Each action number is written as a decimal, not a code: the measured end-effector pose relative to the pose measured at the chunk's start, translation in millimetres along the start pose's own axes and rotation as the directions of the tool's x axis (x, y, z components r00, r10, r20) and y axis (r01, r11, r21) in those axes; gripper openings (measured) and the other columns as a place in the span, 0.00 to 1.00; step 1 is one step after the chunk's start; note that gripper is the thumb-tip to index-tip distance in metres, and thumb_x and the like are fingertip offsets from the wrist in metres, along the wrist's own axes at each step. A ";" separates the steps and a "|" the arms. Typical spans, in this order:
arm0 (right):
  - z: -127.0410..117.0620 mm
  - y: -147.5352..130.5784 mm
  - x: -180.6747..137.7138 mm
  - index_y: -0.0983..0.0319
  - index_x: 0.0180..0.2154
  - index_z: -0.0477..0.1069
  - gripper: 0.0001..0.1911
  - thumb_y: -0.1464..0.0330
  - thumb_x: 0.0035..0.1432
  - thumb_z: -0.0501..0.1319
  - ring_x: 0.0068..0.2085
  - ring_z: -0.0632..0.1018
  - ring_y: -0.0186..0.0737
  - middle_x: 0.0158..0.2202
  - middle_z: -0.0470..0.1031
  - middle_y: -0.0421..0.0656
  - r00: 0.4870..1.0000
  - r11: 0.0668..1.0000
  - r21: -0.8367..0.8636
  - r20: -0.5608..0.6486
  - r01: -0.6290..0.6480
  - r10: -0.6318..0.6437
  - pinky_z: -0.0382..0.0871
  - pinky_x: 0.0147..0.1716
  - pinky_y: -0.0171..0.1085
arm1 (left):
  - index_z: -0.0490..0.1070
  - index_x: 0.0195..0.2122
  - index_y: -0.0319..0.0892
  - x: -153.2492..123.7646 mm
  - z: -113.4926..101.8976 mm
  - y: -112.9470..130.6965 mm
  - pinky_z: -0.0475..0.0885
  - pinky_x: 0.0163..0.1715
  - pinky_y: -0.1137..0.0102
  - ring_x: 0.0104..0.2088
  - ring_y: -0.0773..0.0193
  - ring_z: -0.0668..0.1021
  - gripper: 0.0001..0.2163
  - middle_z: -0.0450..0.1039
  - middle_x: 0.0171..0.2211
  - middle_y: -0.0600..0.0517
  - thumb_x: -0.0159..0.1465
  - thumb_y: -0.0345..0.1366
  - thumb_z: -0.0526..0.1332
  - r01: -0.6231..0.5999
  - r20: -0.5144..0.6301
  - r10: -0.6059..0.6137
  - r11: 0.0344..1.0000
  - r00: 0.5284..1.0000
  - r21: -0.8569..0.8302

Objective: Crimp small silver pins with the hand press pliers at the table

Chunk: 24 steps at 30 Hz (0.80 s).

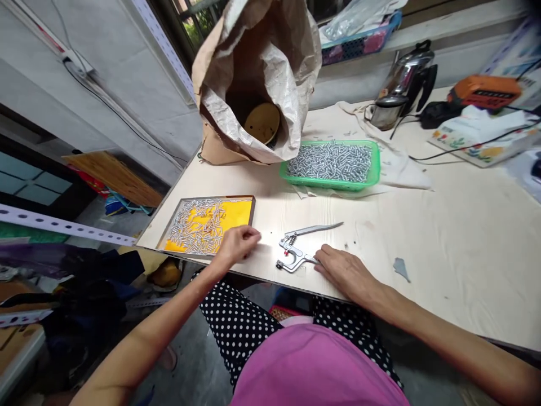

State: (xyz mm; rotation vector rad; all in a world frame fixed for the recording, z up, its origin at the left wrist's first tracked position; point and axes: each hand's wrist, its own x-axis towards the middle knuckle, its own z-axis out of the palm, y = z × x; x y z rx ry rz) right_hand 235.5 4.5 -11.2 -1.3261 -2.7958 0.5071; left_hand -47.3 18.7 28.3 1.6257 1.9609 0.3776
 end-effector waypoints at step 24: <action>14.2 2.4 -1.4 0.62 0.42 0.69 0.06 0.71 0.67 0.54 0.38 0.75 0.41 0.41 0.72 0.46 0.998 0.999 0.009 -0.038 -0.042 0.043 0.57 0.29 0.38 | 0.73 0.25 0.37 -4.4 54.3 29.1 0.54 0.15 0.76 0.14 0.74 0.61 0.07 0.62 0.13 0.60 0.56 0.36 0.63 0.301 0.369 -0.237 0.945 0.899 -0.127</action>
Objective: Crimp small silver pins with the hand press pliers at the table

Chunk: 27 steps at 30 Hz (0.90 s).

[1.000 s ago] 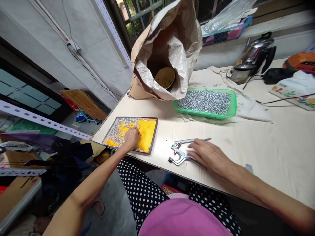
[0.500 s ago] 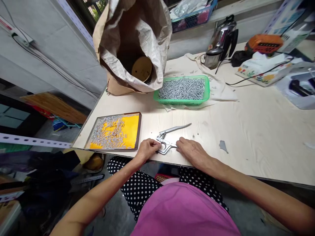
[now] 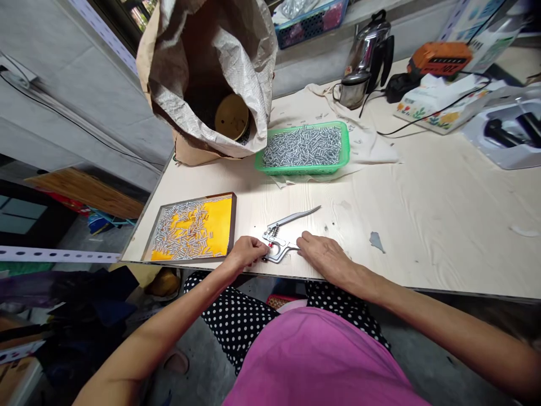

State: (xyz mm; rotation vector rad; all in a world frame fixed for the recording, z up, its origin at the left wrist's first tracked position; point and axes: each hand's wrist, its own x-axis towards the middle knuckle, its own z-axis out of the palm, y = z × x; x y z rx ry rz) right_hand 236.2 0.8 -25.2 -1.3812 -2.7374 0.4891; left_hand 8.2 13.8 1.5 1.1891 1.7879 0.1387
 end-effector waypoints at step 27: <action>6.2 9.8 13.6 0.61 0.38 0.70 0.07 0.75 0.64 0.54 0.33 0.70 0.38 0.35 0.73 0.44 0.984 0.991 -0.093 -0.145 0.091 -0.104 0.50 0.29 0.39 | 0.70 0.31 0.37 -21.4 8.6 -1.6 0.69 0.17 0.78 0.14 0.71 0.72 0.06 0.70 0.13 0.55 0.61 0.34 0.63 0.204 0.125 -0.177 0.947 0.976 -0.249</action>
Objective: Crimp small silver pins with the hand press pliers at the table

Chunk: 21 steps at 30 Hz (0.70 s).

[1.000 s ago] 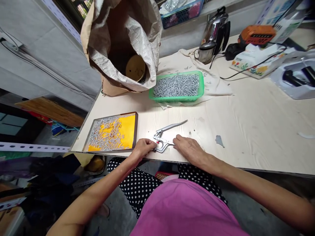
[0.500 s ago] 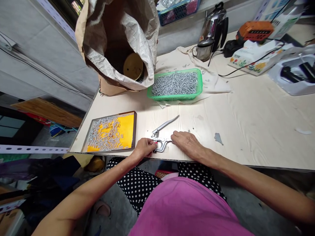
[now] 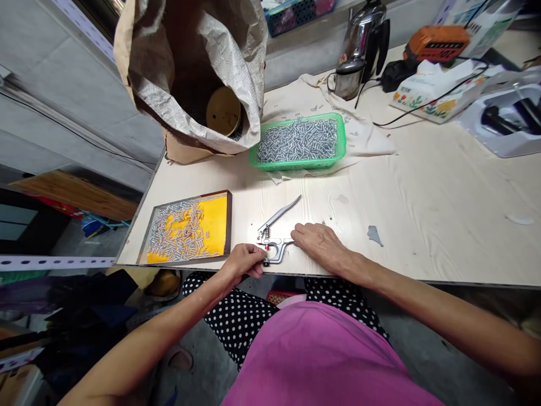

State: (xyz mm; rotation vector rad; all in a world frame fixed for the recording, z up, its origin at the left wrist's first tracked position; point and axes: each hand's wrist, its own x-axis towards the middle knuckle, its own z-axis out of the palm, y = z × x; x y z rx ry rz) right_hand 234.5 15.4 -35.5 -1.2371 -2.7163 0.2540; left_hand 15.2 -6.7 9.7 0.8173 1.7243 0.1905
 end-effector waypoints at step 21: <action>-14.8 40.4 36.3 0.67 0.63 0.57 0.56 0.47 0.37 0.72 0.61 0.61 0.65 0.60 0.64 0.60 0.993 0.992 0.100 0.089 0.074 -0.083 0.51 0.58 0.64 | 0.71 0.33 0.35 -3.6 1.0 1.4 0.70 0.18 0.77 0.14 0.71 0.71 0.07 0.69 0.14 0.56 0.61 0.35 0.63 0.037 0.008 -0.037 0.999 0.999 0.000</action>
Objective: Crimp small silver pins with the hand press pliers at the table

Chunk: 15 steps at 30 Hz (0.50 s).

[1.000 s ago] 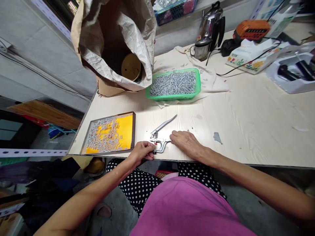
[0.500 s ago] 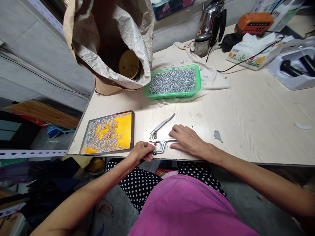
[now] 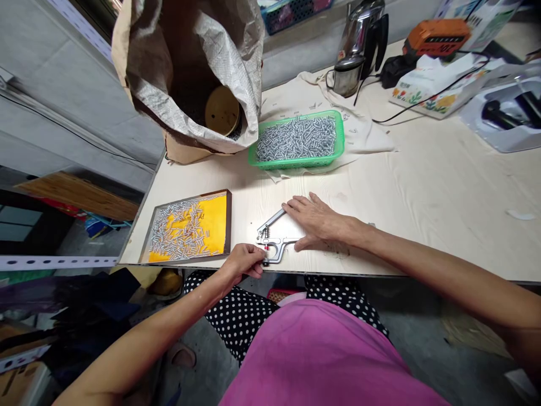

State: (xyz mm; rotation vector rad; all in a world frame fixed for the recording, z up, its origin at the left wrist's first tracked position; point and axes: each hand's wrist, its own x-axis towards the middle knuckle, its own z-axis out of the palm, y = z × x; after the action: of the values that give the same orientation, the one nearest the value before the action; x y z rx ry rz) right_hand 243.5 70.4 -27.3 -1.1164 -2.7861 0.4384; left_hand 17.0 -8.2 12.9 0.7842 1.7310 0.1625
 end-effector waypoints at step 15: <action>-15.5 -26.2 -14.4 0.64 0.45 0.69 0.19 0.61 0.55 0.68 0.47 0.68 0.50 0.46 0.72 0.50 0.999 0.998 -0.031 -0.011 -0.051 0.051 0.60 0.39 0.43 | 0.73 0.35 0.41 -8.7 6.1 -8.6 0.72 0.35 0.69 0.32 0.63 0.76 0.08 0.73 0.30 0.51 0.65 0.40 0.60 -0.409 -0.133 0.636 0.627 0.760 0.664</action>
State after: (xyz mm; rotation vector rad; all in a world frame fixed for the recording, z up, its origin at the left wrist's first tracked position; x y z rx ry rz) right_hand 239.9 45.9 -4.5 -1.1949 -2.7699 0.3942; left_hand 19.9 -21.6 13.8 1.8633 1.8531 0.1625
